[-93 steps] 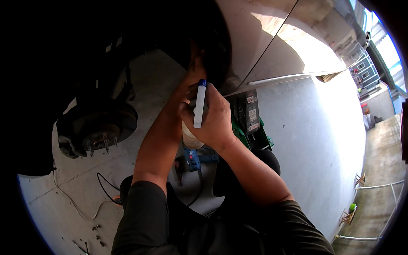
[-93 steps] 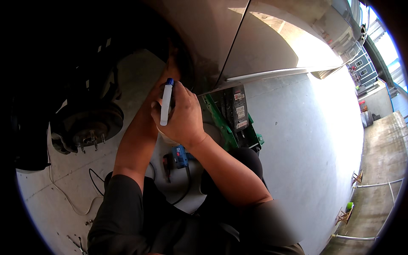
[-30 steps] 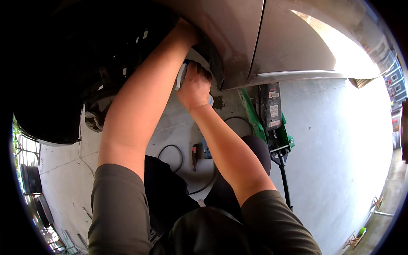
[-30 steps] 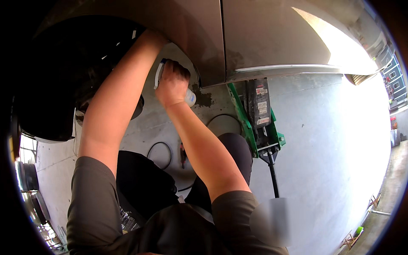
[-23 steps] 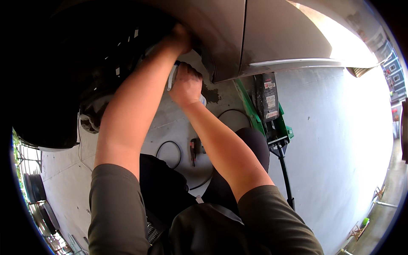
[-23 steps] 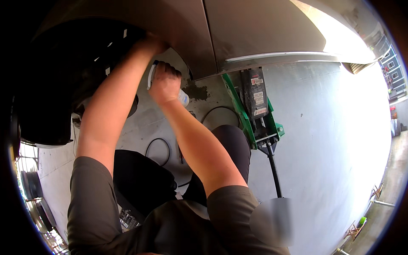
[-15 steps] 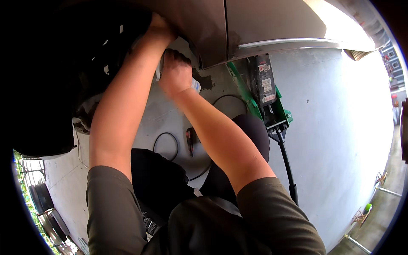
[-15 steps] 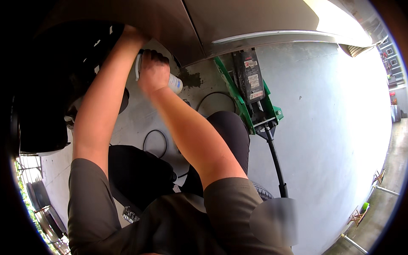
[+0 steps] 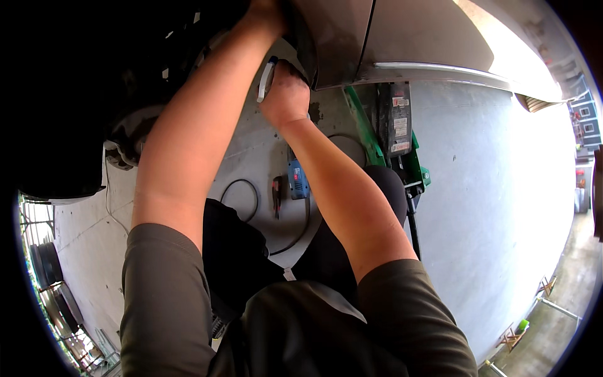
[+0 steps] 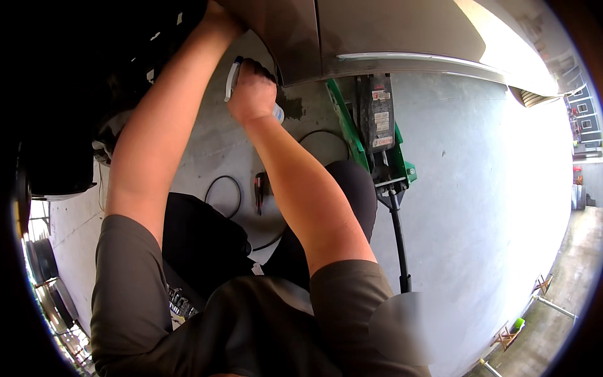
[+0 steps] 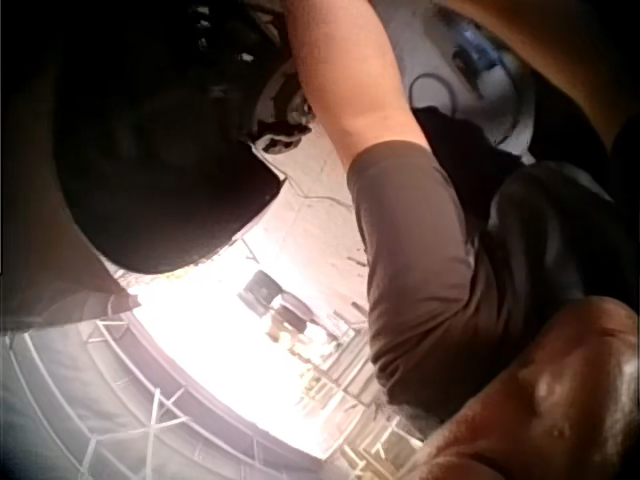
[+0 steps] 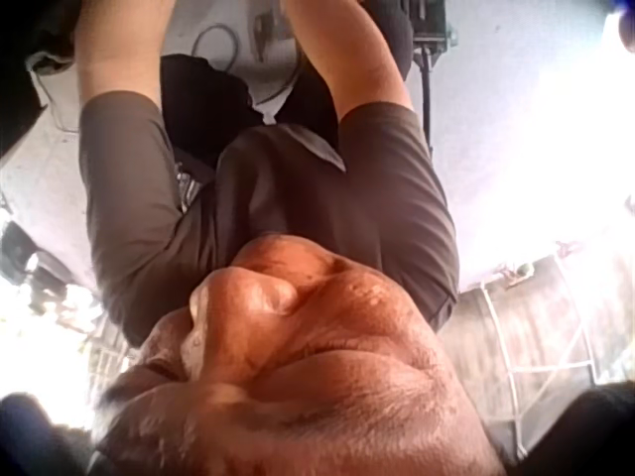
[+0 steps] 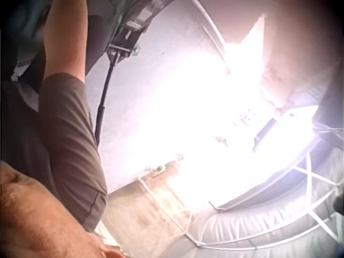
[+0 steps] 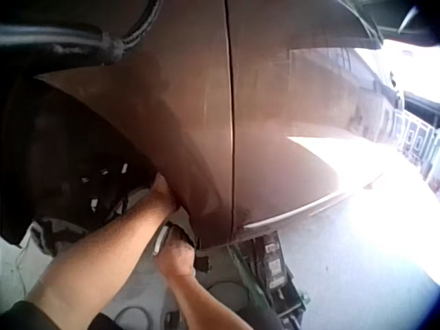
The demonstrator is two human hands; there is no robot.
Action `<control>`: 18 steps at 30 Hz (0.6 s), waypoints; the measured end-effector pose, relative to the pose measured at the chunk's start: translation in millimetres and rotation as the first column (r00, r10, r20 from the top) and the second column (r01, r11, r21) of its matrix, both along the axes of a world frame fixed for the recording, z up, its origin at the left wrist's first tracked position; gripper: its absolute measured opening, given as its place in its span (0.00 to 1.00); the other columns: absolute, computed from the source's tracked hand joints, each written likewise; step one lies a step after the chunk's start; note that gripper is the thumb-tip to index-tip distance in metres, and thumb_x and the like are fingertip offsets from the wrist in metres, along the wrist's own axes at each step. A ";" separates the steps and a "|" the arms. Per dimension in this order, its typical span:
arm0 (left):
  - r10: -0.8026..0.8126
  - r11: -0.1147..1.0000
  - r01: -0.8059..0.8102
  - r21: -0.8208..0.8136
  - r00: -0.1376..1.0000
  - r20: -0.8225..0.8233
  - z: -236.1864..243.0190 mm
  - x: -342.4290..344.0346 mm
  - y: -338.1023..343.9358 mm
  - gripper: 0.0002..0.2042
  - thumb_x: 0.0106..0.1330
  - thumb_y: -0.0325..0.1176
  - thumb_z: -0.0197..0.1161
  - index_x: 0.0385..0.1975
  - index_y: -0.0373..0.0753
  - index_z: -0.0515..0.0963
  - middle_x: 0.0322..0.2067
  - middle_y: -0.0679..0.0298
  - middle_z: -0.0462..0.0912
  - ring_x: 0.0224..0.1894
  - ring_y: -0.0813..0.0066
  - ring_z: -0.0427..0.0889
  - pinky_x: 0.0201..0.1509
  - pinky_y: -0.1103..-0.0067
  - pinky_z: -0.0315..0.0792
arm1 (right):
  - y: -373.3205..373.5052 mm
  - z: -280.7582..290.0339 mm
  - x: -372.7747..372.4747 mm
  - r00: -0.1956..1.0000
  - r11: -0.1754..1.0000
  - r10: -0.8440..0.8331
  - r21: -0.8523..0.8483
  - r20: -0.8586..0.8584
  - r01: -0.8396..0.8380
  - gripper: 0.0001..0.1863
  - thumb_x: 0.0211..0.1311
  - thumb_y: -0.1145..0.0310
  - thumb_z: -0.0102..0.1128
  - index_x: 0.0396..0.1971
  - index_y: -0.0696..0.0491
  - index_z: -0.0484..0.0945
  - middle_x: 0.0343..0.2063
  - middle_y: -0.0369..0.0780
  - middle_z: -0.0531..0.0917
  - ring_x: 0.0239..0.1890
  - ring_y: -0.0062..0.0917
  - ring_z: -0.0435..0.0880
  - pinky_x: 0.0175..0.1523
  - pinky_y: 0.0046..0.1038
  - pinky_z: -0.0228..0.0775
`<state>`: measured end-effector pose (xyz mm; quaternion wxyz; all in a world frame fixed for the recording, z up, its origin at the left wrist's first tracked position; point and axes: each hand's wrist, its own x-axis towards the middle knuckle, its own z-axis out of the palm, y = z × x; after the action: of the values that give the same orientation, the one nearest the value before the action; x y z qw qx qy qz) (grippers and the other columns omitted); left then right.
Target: The person cleans a section of the car fender with a cloth, applies heat to the area using a heat gun, and then uses a small tool to push a clip into place along the wheel well edge.
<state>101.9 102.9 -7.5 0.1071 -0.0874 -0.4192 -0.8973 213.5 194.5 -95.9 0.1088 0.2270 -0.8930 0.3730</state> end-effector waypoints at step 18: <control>-0.026 0.982 0.065 -0.178 0.976 0.216 11.6 22.3 26.6 0.34 0.79 0.60 0.38 0.71 0.38 0.68 0.67 0.54 0.74 0.69 0.55 0.71 0.72 0.62 0.65 | 4.0 4.0 -3.8 0.986 0.990 -0.063 -0.112 0.153 0.081 0.27 0.57 0.64 0.70 0.53 0.57 0.70 0.46 0.52 0.83 0.49 0.50 0.83 0.54 0.47 0.77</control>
<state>124.2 129.5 4.1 0.0325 -0.0101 -0.5073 -0.8611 209.7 198.5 -91.9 0.0682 0.1591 -0.8828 0.4367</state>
